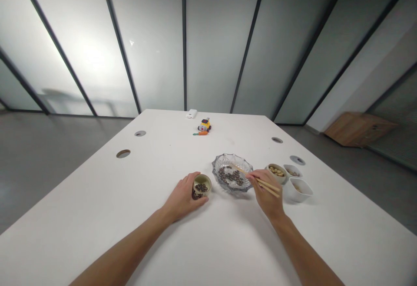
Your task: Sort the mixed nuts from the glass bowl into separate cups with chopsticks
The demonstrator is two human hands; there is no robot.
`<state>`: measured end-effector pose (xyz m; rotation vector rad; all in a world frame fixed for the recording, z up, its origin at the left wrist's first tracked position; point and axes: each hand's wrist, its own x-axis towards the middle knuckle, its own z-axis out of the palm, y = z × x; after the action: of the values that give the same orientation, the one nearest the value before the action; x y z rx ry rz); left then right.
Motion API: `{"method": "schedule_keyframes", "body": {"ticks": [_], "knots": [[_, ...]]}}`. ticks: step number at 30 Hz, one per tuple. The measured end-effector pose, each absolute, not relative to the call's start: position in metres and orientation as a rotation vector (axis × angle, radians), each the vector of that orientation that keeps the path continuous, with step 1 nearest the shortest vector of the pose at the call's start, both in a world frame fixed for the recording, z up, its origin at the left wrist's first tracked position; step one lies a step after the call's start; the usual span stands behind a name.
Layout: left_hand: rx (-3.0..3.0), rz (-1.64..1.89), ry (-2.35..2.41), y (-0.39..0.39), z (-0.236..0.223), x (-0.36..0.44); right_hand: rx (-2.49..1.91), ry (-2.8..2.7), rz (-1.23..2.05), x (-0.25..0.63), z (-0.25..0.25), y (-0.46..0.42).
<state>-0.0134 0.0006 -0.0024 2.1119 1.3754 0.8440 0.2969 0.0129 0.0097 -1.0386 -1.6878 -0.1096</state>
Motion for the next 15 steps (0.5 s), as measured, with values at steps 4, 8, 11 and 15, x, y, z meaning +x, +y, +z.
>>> {"method": "schedule_keyframes", "body": {"ticks": [4,8,11,15], "knots": [[2.111,0.849,1.374,0.0003,-0.0004,-0.0135,-1.061,-1.685,-0.11,0.2983,0.0091,0.0123],[2.112,0.839,1.366,-0.0003,0.0008,-0.0138,-1.063,-1.676,-0.165,0.3015,0.0103,0.0122],[2.111,0.832,1.365,-0.0008,0.0016,-0.0137,-1.075,-1.679,-0.155,0.3024,0.0104,0.0133],[2.115,0.841,1.36,-0.0011,0.0022,-0.0136,-1.112,-1.671,-0.128,0.3033,0.0101,0.0147]]}}
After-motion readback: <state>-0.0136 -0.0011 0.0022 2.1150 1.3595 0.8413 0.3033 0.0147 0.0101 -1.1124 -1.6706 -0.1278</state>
